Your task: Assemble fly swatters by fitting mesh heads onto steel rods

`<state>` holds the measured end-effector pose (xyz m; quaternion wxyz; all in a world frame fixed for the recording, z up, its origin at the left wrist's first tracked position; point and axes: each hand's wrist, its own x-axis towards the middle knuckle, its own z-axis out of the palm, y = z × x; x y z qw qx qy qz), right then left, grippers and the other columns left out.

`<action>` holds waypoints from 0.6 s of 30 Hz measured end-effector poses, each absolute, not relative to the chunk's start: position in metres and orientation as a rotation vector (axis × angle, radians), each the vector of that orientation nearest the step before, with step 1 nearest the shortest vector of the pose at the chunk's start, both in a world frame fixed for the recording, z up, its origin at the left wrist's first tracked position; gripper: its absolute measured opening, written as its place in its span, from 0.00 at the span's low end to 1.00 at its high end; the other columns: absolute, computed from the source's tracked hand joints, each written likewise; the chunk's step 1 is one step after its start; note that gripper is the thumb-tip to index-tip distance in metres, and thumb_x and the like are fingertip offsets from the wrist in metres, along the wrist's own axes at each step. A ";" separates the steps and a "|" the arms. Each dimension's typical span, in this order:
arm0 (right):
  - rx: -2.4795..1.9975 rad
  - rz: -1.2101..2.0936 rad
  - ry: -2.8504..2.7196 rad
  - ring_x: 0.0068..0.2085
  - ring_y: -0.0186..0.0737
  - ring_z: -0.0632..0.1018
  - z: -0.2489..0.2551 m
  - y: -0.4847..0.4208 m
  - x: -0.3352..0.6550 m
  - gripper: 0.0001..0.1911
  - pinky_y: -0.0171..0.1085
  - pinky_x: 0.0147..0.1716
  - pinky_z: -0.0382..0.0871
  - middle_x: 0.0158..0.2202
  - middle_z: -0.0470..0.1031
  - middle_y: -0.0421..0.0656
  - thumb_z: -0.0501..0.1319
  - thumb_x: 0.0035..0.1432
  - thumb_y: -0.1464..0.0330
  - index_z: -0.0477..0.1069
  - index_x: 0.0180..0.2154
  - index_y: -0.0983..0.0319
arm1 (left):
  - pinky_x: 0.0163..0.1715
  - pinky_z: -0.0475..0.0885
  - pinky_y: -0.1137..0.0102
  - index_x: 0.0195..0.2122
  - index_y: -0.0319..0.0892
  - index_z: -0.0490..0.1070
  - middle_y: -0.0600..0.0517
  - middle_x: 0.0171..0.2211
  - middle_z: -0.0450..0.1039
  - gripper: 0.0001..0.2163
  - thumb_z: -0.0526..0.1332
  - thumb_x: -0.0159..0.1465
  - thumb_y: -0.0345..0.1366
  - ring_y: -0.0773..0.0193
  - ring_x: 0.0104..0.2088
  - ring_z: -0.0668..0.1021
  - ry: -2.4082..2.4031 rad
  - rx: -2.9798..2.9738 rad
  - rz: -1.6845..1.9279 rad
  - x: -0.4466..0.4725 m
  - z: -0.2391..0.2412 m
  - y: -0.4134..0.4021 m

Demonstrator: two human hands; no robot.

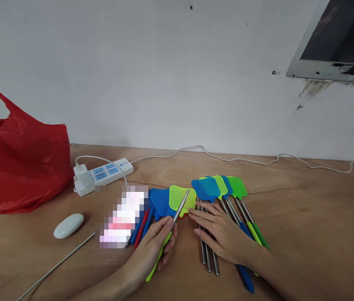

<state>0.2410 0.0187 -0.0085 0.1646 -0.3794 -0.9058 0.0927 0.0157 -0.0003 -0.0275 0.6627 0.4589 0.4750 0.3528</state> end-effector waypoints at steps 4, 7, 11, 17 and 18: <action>-1.110 0.222 -2.579 0.66 0.56 0.64 -0.010 0.017 0.241 0.20 0.59 0.63 0.57 0.65 0.66 0.49 0.53 0.70 0.63 0.71 0.59 0.60 | 0.11 0.53 0.80 0.33 0.43 0.66 0.62 0.18 0.59 0.25 0.58 0.59 0.64 0.73 0.15 0.61 1.079 1.036 0.800 0.016 -0.030 0.000; -1.109 0.195 -2.616 0.68 0.55 0.60 -0.012 0.017 0.242 0.23 0.59 0.64 0.55 0.68 0.62 0.51 0.53 0.70 0.61 0.68 0.61 0.61 | 0.11 0.53 0.80 0.33 0.43 0.67 0.62 0.18 0.59 0.25 0.58 0.60 0.64 0.72 0.15 0.62 1.084 1.049 0.799 0.016 -0.031 0.000; -1.091 0.172 -2.666 0.68 0.54 0.60 -0.015 0.018 0.241 0.26 0.58 0.65 0.55 0.67 0.62 0.51 0.52 0.70 0.59 0.63 0.64 0.64 | 0.11 0.53 0.80 0.33 0.43 0.66 0.62 0.18 0.59 0.27 0.59 0.57 0.66 0.72 0.15 0.62 1.102 1.050 0.800 0.017 -0.029 -0.001; -1.059 0.073 -2.569 0.64 0.54 0.65 -0.014 0.017 0.240 0.26 0.56 0.62 0.61 0.66 0.65 0.50 0.53 0.69 0.63 0.60 0.65 0.65 | 0.11 0.53 0.80 0.32 0.43 0.66 0.62 0.17 0.58 0.28 0.59 0.55 0.67 0.73 0.14 0.61 1.107 1.051 0.792 0.017 -0.026 0.000; -1.054 0.059 -2.534 0.62 0.54 0.67 -0.014 0.018 0.241 0.26 0.55 0.61 0.63 0.66 0.65 0.50 0.54 0.69 0.64 0.61 0.65 0.65 | 0.11 0.53 0.80 0.32 0.43 0.66 0.62 0.17 0.58 0.28 0.59 0.55 0.67 0.73 0.14 0.61 1.107 1.054 0.793 0.017 -0.026 0.000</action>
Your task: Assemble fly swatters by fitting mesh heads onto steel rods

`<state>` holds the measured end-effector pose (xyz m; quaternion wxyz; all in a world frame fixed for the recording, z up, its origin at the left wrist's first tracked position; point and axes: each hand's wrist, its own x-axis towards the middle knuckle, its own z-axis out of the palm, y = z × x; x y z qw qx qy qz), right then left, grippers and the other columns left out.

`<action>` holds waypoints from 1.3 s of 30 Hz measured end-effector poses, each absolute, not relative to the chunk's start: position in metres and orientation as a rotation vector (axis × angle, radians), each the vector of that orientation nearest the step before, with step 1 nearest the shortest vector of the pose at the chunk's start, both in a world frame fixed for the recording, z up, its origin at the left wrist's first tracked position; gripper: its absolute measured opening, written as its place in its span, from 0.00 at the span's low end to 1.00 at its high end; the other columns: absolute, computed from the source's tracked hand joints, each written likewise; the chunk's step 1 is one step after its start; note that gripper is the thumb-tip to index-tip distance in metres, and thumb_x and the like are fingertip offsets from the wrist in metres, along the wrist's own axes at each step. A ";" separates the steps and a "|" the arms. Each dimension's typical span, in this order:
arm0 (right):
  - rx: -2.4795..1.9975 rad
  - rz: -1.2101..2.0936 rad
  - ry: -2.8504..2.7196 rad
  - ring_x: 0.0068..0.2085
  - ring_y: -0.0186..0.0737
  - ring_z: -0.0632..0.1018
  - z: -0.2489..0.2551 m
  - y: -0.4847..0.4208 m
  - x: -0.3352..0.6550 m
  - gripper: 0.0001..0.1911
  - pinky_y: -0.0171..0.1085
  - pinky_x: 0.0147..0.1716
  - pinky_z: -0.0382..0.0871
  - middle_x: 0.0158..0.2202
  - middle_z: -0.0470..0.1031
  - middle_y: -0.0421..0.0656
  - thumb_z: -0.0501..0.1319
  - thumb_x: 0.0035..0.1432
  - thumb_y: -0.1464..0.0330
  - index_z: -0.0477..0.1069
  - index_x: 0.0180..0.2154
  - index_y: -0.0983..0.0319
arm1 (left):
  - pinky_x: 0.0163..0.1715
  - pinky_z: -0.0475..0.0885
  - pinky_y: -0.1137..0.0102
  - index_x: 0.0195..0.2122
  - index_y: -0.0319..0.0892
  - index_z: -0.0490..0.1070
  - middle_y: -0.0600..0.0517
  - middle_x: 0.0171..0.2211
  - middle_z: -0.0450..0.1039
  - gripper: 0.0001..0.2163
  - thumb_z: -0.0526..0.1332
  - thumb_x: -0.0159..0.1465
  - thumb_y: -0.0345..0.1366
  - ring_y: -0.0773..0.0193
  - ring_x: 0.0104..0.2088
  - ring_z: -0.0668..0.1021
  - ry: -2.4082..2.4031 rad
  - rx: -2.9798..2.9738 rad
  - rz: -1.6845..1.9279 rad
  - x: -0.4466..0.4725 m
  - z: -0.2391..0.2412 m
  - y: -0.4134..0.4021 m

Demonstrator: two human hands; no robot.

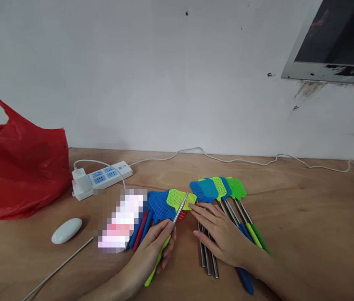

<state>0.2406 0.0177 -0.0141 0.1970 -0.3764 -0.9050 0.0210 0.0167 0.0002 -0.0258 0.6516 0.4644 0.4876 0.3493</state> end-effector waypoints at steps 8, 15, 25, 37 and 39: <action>-0.943 0.221 -2.059 0.53 0.45 0.77 -0.023 0.024 0.245 0.17 0.44 0.52 0.72 0.55 0.76 0.49 0.52 0.69 0.73 0.73 0.54 0.58 | 0.10 0.54 0.81 0.33 0.43 0.66 0.63 0.13 0.58 0.26 0.57 0.60 0.65 0.73 0.12 0.59 1.056 1.121 0.784 0.015 -0.028 0.001; -1.061 0.568 -1.533 0.44 0.45 0.80 -0.024 0.032 0.247 0.06 0.43 0.46 0.72 0.40 0.81 0.44 0.62 0.64 0.64 0.76 0.35 0.57 | 0.09 0.50 0.80 0.32 0.44 0.65 0.64 0.10 0.56 0.25 0.55 0.62 0.64 0.74 0.09 0.54 1.044 1.182 0.779 0.015 -0.026 0.000; -1.035 0.970 -0.921 0.33 0.34 0.79 -0.025 0.039 0.251 0.25 0.35 0.39 0.73 0.44 0.78 0.38 0.78 0.41 0.66 0.74 0.42 0.56 | 0.11 0.49 0.78 0.29 0.44 0.62 0.65 0.08 0.57 0.24 0.54 0.64 0.63 0.74 0.08 0.55 0.939 1.304 0.630 0.013 -0.021 0.000; -0.848 1.390 -0.590 0.40 0.38 0.80 -0.020 0.038 0.248 0.13 0.36 0.40 0.78 0.38 0.82 0.39 0.77 0.41 0.71 0.80 0.32 0.58 | 0.12 0.50 0.77 0.29 0.44 0.62 0.64 0.09 0.58 0.25 0.55 0.63 0.63 0.73 0.09 0.56 0.963 1.306 0.594 0.014 -0.023 -0.002; -0.837 1.395 -0.597 0.37 0.36 0.80 -0.018 0.037 0.248 0.12 0.34 0.37 0.78 0.37 0.82 0.38 0.77 0.41 0.72 0.80 0.31 0.58 | 0.12 0.49 0.77 0.28 0.44 0.62 0.64 0.09 0.58 0.25 0.55 0.63 0.63 0.74 0.09 0.56 0.960 1.305 0.600 0.014 -0.024 -0.001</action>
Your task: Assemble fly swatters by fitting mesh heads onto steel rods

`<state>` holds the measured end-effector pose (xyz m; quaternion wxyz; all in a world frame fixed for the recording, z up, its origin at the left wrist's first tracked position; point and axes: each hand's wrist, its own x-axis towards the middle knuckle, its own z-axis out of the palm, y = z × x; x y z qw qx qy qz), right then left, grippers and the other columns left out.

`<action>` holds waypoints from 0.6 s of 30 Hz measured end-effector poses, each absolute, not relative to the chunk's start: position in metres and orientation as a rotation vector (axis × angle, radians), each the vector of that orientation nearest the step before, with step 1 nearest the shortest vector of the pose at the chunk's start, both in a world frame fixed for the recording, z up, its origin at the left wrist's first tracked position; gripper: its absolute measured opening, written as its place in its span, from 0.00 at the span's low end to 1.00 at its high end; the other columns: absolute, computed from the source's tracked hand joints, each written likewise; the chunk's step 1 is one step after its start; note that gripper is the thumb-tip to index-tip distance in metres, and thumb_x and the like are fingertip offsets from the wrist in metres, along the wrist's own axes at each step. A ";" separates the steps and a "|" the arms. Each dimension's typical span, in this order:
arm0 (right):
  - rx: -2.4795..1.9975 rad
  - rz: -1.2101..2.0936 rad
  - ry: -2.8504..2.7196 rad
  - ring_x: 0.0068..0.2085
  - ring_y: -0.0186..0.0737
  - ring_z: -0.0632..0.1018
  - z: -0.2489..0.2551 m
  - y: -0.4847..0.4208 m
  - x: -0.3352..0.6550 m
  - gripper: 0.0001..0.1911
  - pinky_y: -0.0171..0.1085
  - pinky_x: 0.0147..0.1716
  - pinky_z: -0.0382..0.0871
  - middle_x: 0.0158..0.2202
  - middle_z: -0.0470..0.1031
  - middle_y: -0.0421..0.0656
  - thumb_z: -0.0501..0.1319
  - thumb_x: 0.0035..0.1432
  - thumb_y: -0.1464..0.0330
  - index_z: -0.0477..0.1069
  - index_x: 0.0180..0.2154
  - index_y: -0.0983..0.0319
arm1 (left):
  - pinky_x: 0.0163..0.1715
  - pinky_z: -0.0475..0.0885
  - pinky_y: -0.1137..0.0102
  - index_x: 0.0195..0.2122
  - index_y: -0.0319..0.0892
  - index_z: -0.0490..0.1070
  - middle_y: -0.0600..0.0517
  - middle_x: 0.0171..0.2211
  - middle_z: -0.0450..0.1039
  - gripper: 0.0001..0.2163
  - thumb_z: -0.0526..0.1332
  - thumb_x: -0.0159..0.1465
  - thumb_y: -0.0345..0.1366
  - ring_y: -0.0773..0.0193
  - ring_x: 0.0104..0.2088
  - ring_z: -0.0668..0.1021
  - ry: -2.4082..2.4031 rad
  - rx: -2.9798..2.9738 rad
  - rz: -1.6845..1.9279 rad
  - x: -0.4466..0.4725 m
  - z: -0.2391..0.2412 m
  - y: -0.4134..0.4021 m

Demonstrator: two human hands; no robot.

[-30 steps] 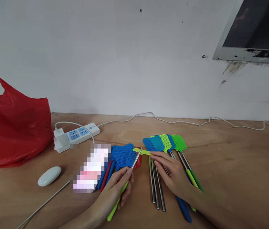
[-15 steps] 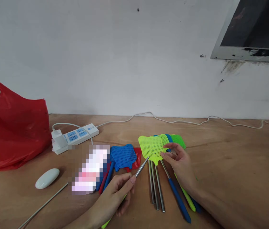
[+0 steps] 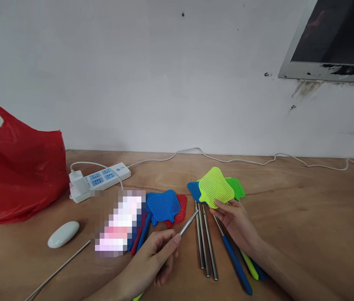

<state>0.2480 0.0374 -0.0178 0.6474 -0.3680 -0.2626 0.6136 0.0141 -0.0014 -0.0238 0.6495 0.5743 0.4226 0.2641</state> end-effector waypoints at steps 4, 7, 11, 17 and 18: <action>-0.806 1.410 -0.691 0.33 0.35 0.79 -0.013 0.033 0.246 0.12 0.32 0.31 0.76 0.36 0.82 0.39 0.76 0.43 0.72 0.81 0.33 0.59 | 0.12 0.50 0.77 0.29 0.44 0.62 0.64 0.09 0.58 0.24 0.55 0.64 0.62 0.73 0.10 0.56 0.970 1.296 0.601 0.014 -0.022 -0.003; -0.806 1.408 -0.750 0.33 0.36 0.78 -0.010 0.029 0.244 0.13 0.32 0.29 0.74 0.36 0.81 0.40 0.76 0.44 0.71 0.81 0.35 0.60 | 0.12 0.50 0.77 0.29 0.44 0.62 0.64 0.10 0.59 0.24 0.55 0.64 0.62 0.74 0.10 0.56 0.971 1.309 0.599 0.014 -0.019 -0.003; -0.820 1.390 -0.781 0.31 0.36 0.77 -0.011 0.029 0.244 0.13 0.32 0.27 0.72 0.34 0.81 0.40 0.76 0.45 0.70 0.80 0.35 0.60 | 0.12 0.50 0.77 0.29 0.44 0.61 0.64 0.09 0.58 0.25 0.54 0.64 0.63 0.73 0.09 0.56 0.967 1.312 0.595 0.014 -0.018 -0.002; -0.823 1.368 -0.804 0.30 0.35 0.77 -0.013 0.031 0.247 0.15 0.32 0.26 0.71 0.34 0.81 0.39 0.76 0.44 0.70 0.79 0.36 0.59 | 0.12 0.51 0.78 0.29 0.44 0.62 0.64 0.10 0.58 0.24 0.54 0.65 0.62 0.73 0.10 0.57 0.958 1.323 0.589 0.012 -0.022 -0.001; -0.827 1.366 -0.811 0.30 0.35 0.77 -0.013 0.031 0.247 0.14 0.32 0.25 0.71 0.34 0.81 0.39 0.76 0.44 0.70 0.79 0.36 0.59 | 0.11 0.51 0.78 0.29 0.44 0.62 0.64 0.10 0.58 0.24 0.54 0.65 0.61 0.74 0.10 0.57 0.950 1.328 0.595 0.012 -0.023 0.000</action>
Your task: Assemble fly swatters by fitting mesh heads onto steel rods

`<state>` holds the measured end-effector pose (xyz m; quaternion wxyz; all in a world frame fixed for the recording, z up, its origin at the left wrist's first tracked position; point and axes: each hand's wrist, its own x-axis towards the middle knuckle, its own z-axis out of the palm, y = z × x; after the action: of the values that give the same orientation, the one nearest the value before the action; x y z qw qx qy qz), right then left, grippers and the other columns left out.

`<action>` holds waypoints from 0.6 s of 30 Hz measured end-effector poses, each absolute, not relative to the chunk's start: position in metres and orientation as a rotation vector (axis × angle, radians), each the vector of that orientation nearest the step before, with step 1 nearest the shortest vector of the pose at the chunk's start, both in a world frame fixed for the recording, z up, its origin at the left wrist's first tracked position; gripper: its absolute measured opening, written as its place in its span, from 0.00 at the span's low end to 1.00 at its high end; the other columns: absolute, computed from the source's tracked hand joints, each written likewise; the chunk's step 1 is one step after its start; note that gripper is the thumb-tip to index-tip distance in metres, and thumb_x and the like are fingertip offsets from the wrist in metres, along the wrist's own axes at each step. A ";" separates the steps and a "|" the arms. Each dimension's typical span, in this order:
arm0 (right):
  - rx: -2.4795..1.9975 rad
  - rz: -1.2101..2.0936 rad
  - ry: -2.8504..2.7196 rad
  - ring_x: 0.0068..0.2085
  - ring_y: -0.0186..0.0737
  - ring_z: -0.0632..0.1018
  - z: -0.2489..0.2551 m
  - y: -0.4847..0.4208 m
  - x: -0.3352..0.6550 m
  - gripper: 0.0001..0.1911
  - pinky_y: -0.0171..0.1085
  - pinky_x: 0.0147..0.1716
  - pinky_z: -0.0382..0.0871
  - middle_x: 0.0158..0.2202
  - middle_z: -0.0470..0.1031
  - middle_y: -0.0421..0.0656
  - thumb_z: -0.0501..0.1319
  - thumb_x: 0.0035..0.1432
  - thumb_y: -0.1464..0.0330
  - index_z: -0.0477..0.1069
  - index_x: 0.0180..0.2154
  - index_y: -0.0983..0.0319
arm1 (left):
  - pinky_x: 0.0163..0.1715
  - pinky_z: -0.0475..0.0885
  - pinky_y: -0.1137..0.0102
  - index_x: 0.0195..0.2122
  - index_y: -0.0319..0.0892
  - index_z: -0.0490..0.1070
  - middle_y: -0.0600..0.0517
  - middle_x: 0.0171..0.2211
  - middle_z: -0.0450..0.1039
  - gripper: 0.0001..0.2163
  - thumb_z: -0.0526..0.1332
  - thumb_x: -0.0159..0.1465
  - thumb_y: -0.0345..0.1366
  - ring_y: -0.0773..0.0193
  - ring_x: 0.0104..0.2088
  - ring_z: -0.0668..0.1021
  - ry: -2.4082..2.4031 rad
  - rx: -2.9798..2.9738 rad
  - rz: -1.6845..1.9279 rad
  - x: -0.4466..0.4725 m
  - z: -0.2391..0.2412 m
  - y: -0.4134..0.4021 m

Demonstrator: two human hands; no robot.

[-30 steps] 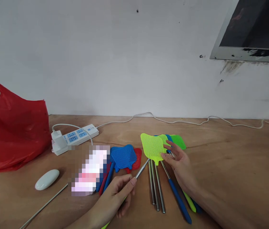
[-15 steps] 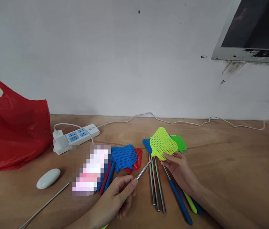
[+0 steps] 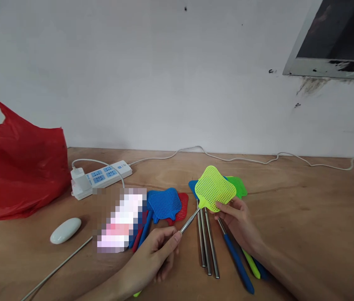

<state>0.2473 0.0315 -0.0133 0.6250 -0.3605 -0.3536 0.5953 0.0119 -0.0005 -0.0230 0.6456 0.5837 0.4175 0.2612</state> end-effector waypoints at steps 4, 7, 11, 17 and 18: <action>-0.869 1.351 -0.841 0.28 0.36 0.77 -0.011 0.032 0.249 0.13 0.33 0.24 0.70 0.32 0.80 0.39 0.76 0.44 0.69 0.78 0.33 0.60 | 0.10 0.49 0.80 0.30 0.44 0.61 0.64 0.10 0.58 0.23 0.54 0.65 0.62 0.74 0.10 0.57 0.978 1.349 0.574 0.012 -0.025 0.000; -0.896 1.343 -0.851 0.27 0.37 0.78 -0.010 0.033 0.249 0.14 0.34 0.24 0.71 0.32 0.81 0.41 0.76 0.43 0.68 0.78 0.33 0.61 | 0.08 0.50 0.81 0.30 0.45 0.61 0.64 0.10 0.58 0.24 0.54 0.63 0.63 0.73 0.10 0.57 1.029 1.372 0.547 0.012 -0.024 0.001; -0.896 1.397 -0.855 0.26 0.38 0.79 -0.011 0.034 0.251 0.13 0.34 0.23 0.72 0.32 0.81 0.42 0.76 0.42 0.67 0.79 0.32 0.62 | 0.07 0.51 0.81 0.31 0.45 0.61 0.64 0.11 0.59 0.24 0.54 0.63 0.64 0.73 0.10 0.57 1.068 1.400 0.520 0.012 -0.022 0.002; -0.951 1.397 -0.886 0.23 0.36 0.78 -0.014 0.036 0.253 0.12 0.34 0.22 0.71 0.29 0.81 0.41 0.76 0.42 0.66 0.79 0.31 0.62 | 0.08 0.52 0.80 0.30 0.46 0.60 0.64 0.11 0.59 0.25 0.54 0.62 0.65 0.73 0.09 0.57 1.086 1.425 0.513 0.012 -0.020 0.000; -0.957 1.388 -0.895 0.23 0.37 0.78 -0.014 0.036 0.253 0.12 0.34 0.21 0.71 0.28 0.81 0.41 0.76 0.42 0.66 0.79 0.30 0.62 | 0.08 0.52 0.80 0.30 0.46 0.60 0.64 0.11 0.58 0.25 0.54 0.62 0.65 0.73 0.10 0.57 1.088 1.422 0.510 0.012 -0.020 0.000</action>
<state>0.2532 0.0361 -0.0145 0.5782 -0.4090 -0.3825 0.5934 0.0121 0.0002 -0.0199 0.5971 0.6127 0.4688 0.2199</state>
